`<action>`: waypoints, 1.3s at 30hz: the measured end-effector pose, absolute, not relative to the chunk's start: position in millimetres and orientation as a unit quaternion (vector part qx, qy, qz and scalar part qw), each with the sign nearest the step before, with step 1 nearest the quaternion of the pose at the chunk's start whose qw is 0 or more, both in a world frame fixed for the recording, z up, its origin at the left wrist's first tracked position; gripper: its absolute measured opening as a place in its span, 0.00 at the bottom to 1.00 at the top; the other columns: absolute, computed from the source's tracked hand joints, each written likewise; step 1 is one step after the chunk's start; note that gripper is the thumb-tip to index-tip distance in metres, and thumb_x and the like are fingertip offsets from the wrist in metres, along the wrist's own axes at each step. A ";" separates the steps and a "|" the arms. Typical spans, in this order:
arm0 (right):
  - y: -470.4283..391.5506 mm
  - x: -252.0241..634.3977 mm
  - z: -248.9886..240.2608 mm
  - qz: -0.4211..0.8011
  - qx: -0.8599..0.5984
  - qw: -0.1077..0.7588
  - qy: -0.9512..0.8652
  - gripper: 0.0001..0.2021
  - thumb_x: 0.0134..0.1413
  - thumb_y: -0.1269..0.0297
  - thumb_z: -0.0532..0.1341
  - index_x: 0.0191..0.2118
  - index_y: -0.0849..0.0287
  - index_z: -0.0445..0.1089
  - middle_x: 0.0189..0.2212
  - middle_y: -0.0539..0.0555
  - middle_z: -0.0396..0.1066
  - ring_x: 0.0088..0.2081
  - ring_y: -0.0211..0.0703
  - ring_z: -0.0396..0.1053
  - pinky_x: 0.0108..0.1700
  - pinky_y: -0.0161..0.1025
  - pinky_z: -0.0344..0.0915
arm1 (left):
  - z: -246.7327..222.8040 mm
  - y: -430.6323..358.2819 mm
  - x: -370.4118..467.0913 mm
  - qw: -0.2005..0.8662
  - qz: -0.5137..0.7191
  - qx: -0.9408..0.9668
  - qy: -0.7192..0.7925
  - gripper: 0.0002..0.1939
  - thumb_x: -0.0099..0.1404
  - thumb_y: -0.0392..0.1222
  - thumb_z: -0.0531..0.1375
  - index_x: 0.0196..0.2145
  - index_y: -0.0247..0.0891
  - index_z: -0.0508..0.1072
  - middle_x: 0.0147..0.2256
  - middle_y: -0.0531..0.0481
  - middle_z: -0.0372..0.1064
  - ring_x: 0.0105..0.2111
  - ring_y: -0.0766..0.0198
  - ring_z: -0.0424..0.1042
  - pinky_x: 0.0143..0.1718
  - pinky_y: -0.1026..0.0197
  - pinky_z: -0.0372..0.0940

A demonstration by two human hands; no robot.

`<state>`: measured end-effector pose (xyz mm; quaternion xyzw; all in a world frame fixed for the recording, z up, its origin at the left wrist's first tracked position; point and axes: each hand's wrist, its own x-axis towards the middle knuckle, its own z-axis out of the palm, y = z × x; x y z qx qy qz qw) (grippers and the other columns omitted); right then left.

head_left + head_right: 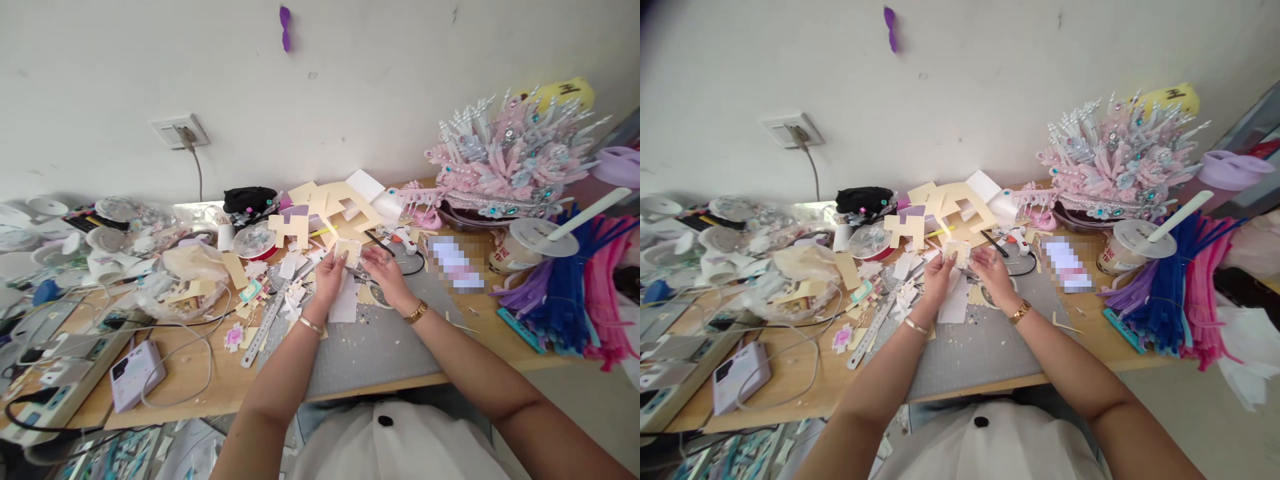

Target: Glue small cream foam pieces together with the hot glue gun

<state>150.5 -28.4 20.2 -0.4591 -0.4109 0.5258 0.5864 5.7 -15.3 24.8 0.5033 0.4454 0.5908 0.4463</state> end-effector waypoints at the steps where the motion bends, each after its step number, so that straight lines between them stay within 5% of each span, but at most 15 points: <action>1: -28.2 149.5 23.6 0.546 -0.451 0.581 -0.400 0.25 0.37 0.55 0.73 0.44 0.54 0.70 0.45 0.56 0.75 0.49 0.49 0.72 0.54 0.48 0.67 | 25.9 -16.7 6.8 0.447 0.584 0.511 0.445 0.17 0.59 0.55 0.63 0.34 0.38 0.78 0.33 0.50 0.76 0.34 0.61 0.69 0.43 0.59 0.63; 11: -29.6 146.1 42.8 0.643 -0.422 0.562 -0.306 0.15 0.28 0.59 0.75 0.26 0.56 0.75 0.28 0.51 0.78 0.34 0.45 0.75 0.39 0.40 0.71 | 24.5 -21.9 14.5 0.472 0.547 0.538 0.434 0.18 0.59 0.56 0.63 0.37 0.37 0.77 0.33 0.48 0.76 0.33 0.61 0.71 0.39 0.59 0.65; 20: -28.3 145.4 40.0 0.628 -0.441 0.568 -0.297 0.17 0.27 0.58 0.76 0.28 0.57 0.76 0.28 0.52 0.79 0.34 0.46 0.75 0.38 0.41 0.71 | 20.2 -21.7 17.6 0.495 0.531 0.530 0.438 0.21 0.58 0.54 0.64 0.42 0.36 0.76 0.37 0.45 0.77 0.31 0.62 0.72 0.36 0.59 0.66; 27: -26.1 150.2 38.9 0.593 -0.472 0.563 -0.328 0.15 0.26 0.58 0.76 0.23 0.59 0.76 0.24 0.52 0.78 0.30 0.46 0.73 0.36 0.42 0.69 | 25.9 -20.0 15.8 0.562 0.526 0.500 0.396 0.18 0.54 0.51 0.67 0.38 0.37 0.78 0.38 0.47 0.77 0.40 0.57 0.72 0.45 0.57 0.65; 39: -26.3 162.2 44.4 0.541 -0.511 0.497 -0.447 0.10 0.33 0.59 0.71 0.24 0.59 0.77 0.23 0.51 0.76 0.28 0.45 0.69 0.35 0.41 0.66 | 24.0 -19.4 11.6 0.676 0.465 0.445 0.357 0.19 0.51 0.54 0.70 0.36 0.37 0.80 0.34 0.47 0.77 0.40 0.57 0.73 0.48 0.54 0.63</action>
